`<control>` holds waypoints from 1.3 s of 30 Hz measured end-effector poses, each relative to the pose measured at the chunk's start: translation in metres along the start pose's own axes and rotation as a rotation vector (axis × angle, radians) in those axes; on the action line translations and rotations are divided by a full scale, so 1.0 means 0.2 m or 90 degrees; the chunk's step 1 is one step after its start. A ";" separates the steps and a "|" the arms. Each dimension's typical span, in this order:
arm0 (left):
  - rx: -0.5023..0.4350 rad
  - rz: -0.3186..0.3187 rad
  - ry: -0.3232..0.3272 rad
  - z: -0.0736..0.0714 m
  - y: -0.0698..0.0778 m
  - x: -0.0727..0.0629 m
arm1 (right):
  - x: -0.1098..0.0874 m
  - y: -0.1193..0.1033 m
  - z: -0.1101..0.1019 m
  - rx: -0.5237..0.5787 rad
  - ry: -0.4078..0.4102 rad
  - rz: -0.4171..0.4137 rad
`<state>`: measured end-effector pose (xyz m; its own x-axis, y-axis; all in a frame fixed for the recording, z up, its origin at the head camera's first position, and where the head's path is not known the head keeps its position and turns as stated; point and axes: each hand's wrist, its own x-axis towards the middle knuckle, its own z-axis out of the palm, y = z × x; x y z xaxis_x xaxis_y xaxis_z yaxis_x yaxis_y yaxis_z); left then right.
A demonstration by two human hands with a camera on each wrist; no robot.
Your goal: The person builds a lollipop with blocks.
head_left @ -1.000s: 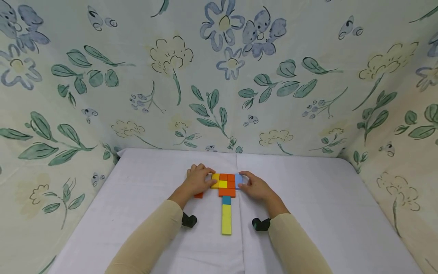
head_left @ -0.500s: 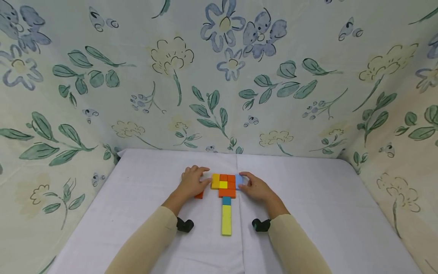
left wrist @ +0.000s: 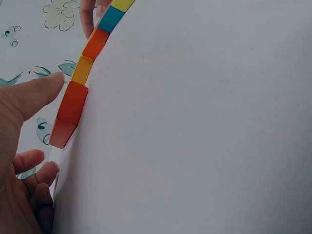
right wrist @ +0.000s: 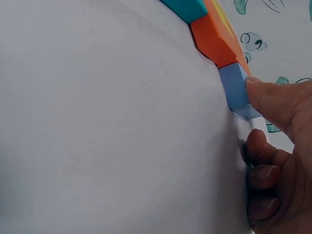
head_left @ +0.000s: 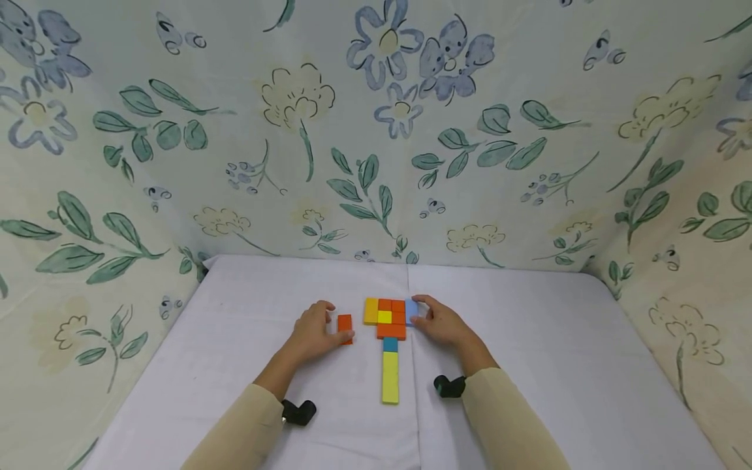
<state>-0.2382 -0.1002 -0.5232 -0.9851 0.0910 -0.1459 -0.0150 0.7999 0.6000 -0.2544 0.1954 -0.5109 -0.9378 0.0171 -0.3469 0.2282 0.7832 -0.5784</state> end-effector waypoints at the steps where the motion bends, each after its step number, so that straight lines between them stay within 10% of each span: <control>1: 0.010 0.002 0.002 0.00 0.00 -0.01 | 0.00 0.00 0.00 -0.002 0.000 -0.002; 11: 0.080 0.047 0.013 0.02 0.00 -0.08 | -0.01 0.00 0.00 0.008 -0.003 -0.011; 24: 0.024 0.108 0.051 0.00 -0.05 -0.08 | -0.01 0.01 -0.01 0.016 -0.005 -0.027; 39: -0.008 0.085 0.051 -0.03 -0.06 -0.07 | -0.01 0.00 -0.01 0.014 -0.006 -0.018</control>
<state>-0.2245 -0.1147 -0.5245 -0.9890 0.1477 -0.0010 0.1152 0.7761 0.6200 -0.2521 0.1966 -0.5090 -0.9415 -0.0112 -0.3369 0.2071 0.7693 -0.6044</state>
